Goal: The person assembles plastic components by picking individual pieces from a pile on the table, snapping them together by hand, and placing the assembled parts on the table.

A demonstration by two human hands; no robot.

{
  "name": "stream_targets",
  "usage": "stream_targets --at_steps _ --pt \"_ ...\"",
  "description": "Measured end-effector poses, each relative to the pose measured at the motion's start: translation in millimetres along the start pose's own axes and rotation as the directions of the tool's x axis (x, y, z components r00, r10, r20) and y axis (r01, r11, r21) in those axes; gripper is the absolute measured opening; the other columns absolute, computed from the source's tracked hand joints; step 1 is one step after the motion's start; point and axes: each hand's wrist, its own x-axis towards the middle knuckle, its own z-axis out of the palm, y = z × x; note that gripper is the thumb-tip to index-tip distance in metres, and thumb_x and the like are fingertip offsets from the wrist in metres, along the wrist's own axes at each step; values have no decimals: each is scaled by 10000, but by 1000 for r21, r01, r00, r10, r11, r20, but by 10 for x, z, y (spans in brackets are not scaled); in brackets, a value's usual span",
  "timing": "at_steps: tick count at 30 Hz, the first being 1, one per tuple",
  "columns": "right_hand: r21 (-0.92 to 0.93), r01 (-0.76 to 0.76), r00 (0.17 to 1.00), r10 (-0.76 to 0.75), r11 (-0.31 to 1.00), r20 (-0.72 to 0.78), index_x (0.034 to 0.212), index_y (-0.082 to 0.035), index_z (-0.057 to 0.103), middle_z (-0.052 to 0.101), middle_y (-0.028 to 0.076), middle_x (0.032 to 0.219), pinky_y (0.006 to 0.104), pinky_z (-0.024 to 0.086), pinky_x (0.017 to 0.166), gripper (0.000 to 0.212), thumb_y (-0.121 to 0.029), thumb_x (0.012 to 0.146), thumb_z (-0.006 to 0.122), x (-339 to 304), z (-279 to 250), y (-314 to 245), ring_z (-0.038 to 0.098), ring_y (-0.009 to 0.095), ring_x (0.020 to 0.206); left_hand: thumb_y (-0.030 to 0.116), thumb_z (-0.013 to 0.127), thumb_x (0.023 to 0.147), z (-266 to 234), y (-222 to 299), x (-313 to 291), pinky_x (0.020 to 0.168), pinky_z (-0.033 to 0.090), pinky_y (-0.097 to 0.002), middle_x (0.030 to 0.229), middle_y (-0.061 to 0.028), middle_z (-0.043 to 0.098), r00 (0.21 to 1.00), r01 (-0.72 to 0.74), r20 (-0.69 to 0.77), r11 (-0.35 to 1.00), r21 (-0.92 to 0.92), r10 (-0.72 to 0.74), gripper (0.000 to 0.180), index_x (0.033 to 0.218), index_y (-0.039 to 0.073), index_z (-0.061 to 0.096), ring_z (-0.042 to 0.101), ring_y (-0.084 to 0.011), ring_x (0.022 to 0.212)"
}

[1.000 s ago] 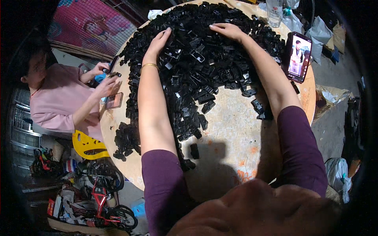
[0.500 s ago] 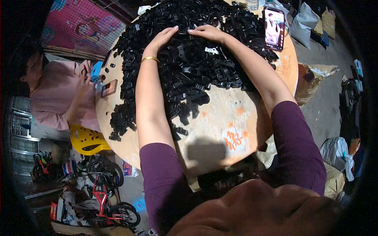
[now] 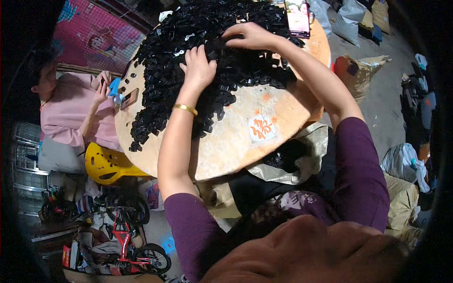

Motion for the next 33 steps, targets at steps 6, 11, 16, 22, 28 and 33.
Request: stream_targets --at_steps 6,11,16,22,28,33 --pt "-29 -444 811 387 896 -439 949 -48 637 642 119 901 288 475 701 301 -305 811 562 -1185 -608 502 625 213 789 156 510 746 146 1039 -531 934 204 -631 1229 -153 382 872 -489 -32 870 -63 488 390 1127 81 476 241 -338 1239" --pt "-201 -437 860 341 877 -380 1045 3 567 574 201 1016 365 433 820 387 -300 805 549 -1431 -335 558 556 328 928 274 480 835 583 1385 -598 937 223 -608 1249 -132 403 794 -607 -43 788 -98 606 355 1160 134 478 307 -322 1213" --pt "-355 -474 860 335 806 -386 1000 -54 608 503 226 1116 412 381 898 338 -311 796 527 -1233 245 272 465 371 1044 237 515 809 498 1250 -620 949 279 -521 1077 -122 497 819 -562 31 812 -156 573 300 1078 104 507 429 -279 1091" --pt "-145 -485 851 427 863 -304 1135 9 488 390 301 1196 456 307 948 444 -292 809 487 -1043 696 -305 378 424 1107 213 592 746 148 870 -921 863 370 -412 945 -113 522 770 -638 -69 762 -110 635 242 933 67 545 490 -259 963" --pt "-81 -478 867 454 875 -204 1174 0 452 394 247 1235 424 300 963 469 -300 815 492 -916 856 -485 373 390 1132 175 631 699 112 707 -1040 730 396 -369 770 -80 537 897 -442 -67 889 -117 437 172 800 62 549 490 -254 806" --pt "-175 -432 875 365 885 -318 805 -82 655 622 142 785 404 478 682 234 -274 775 525 -753 366 -711 600 301 747 192 629 710 90 646 -1102 709 385 -376 773 -70 540 937 -348 -78 922 -169 340 249 913 57 579 477 -249 805"
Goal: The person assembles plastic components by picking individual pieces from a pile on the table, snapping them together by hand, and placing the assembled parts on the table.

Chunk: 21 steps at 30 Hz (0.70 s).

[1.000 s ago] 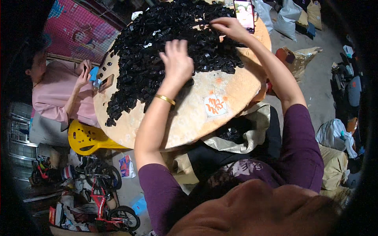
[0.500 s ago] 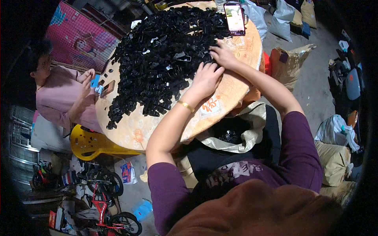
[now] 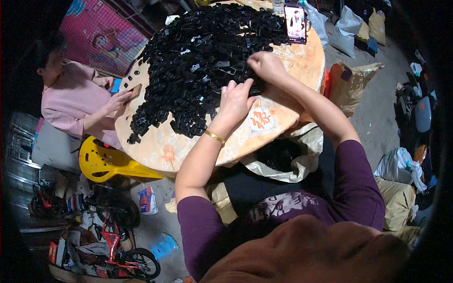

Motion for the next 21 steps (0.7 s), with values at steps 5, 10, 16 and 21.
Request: stream_targets --at_steps 5,10,16,21 --pt "49 -17 995 22 999 -101 996 -85 616 619 137 933 365 469 767 284 -172 727 588 437 22 480 591 288 873 199 623 721 119 21 51 702 383 -362 800 -63 539 996 -80 40 994 74 78 192 853 64 589 471 -253 827" --pt "-104 -23 979 44 994 198 1018 -80 605 614 147 942 377 459 775 339 -203 704 640 503 270 617 580 300 893 140 626 704 157 -52 81 698 414 -368 802 -112 581 987 3 -158 984 -178 -31 170 834 34 601 511 -283 801" --pt "344 71 994 -38 936 -100 1064 -95 573 620 107 841 310 479 691 319 -172 758 623 508 289 632 587 204 751 45 561 808 9 -302 114 587 476 -226 800 -42 607 832 293 -5 447 -845 -555 222 1024 -6 576 546 -79 670" --pt "718 -118 976 -53 686 211 1214 -119 459 529 38 971 198 465 617 382 -96 841 537 260 79 -5 507 83 741 77 479 876 -88 -429 105 622 509 -233 954 -75 549 783 271 153 109 -956 -603 265 1124 -16 485 586 -150 733"
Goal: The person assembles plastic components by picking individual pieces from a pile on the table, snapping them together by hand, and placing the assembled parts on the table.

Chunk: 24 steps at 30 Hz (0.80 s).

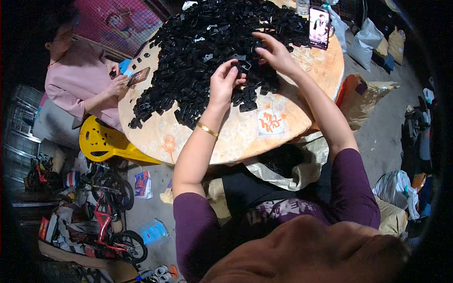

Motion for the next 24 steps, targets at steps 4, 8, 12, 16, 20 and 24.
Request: stream_targets --at_steps 4,8,12,16,20,24 --pt "-427 102 982 -159 898 -102 1186 -127 477 577 68 938 264 477 651 387 -118 810 571 164 -126 154 543 122 776 114 508 871 -44 26 30 683 505 -233 951 -98 567 994 109 52 953 -283 -98 258 1092 -18 501 584 -152 771" --pt "-878 254 844 -537 406 -4 1048 -97 566 579 126 987 369 440 823 329 -139 725 614 178 -217 130 522 303 983 124 505 873 -45 85 21 655 502 -233 906 -83 559 998 70 11 991 -113 -69 250 1077 -20 499 589 -155 725" --pt "-714 446 882 -401 539 248 877 -62 597 594 113 824 376 467 710 259 -263 720 643 60 48 -126 558 296 828 157 499 882 -97 71 59 634 502 -237 882 -63 550 996 36 -74 974 -224 -53 267 1057 -45 512 580 -142 719" --pt "-841 394 912 -269 370 309 827 -68 567 605 96 780 373 471 646 234 -217 668 652 93 314 57 565 265 755 164 526 869 -114 83 56 560 446 -178 824 12 568 998 12 -65 998 64 -8 233 1042 18 582 495 -38 650" --pt "-732 492 839 -481 473 254 869 -69 589 591 84 787 383 454 651 253 -149 641 664 60 247 58 557 269 764 103 537 844 -112 19 73 637 451 -201 892 -17 581 967 -230 -39 924 306 254 196 1009 8 585 516 -73 724" --pt "-396 520 854 -474 757 214 880 -28 569 558 102 826 306 469 625 176 -89 721 614 -47 278 -86 567 233 738 83 545 831 -85 36 75 744 440 -232 977 -52 571 823 -515 141 619 593 550 186 999 11 577 515 -101 834"
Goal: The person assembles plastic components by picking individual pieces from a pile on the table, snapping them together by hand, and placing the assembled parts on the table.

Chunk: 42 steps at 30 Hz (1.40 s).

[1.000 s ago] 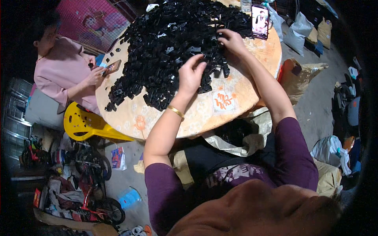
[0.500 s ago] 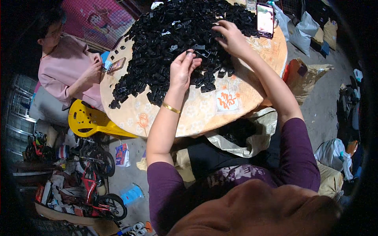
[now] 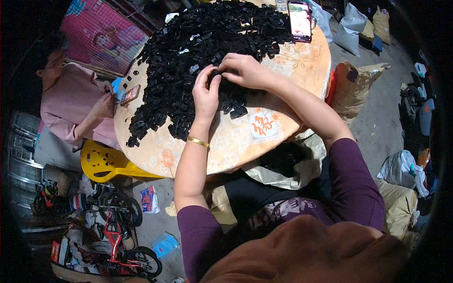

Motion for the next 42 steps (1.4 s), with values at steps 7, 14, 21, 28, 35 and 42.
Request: stream_targets --at_steps 7,14,21,28,35,42 --pt "274 -152 983 174 950 -57 948 -20 543 538 73 896 265 479 674 222 -49 734 595 16 38 -32 562 154 783 110 571 826 -33 -47 1 792 418 -250 1001 -44 543 965 253 -6 943 -215 -261 198 998 12 582 506 -117 856" --pt "675 -240 940 342 697 -19 1126 -36 502 562 69 991 257 457 796 384 -62 763 624 4 140 -107 549 123 885 117 544 852 -60 32 -11 650 476 -209 892 -43 588 858 486 186 636 -599 -479 250 1075 5 556 550 -97 750" --pt "395 -65 968 155 917 -199 1121 -36 510 574 98 994 263 477 751 344 -41 786 589 -20 28 -122 575 147 874 109 473 884 -28 157 2 645 531 -281 932 -87 590 806 515 234 448 -731 -543 231 1092 9 496 608 -193 785" --pt "151 1 987 24 989 -160 1080 -38 552 598 98 999 264 478 756 324 -36 760 605 -43 48 -121 581 159 895 142 458 896 -83 177 12 759 512 -282 969 -90 577 784 580 399 331 -744 -476 223 1050 -10 512 583 -148 856" --pt "421 -232 962 271 877 -34 1098 1 532 589 104 1033 278 471 824 350 18 754 595 -33 -8 -154 563 159 963 80 534 843 -77 195 -12 687 498 -211 842 -56 604 807 585 339 578 -570 -483 204 1018 -24 536 596 -116 751" --pt "475 -206 964 260 856 -50 1090 2 536 595 103 1028 278 485 801 343 -10 757 616 -36 7 -123 571 158 949 19 572 806 -19 123 -38 627 463 -201 912 -44 591 936 335 51 835 -435 -349 222 1025 -18 571 543 -78 722"
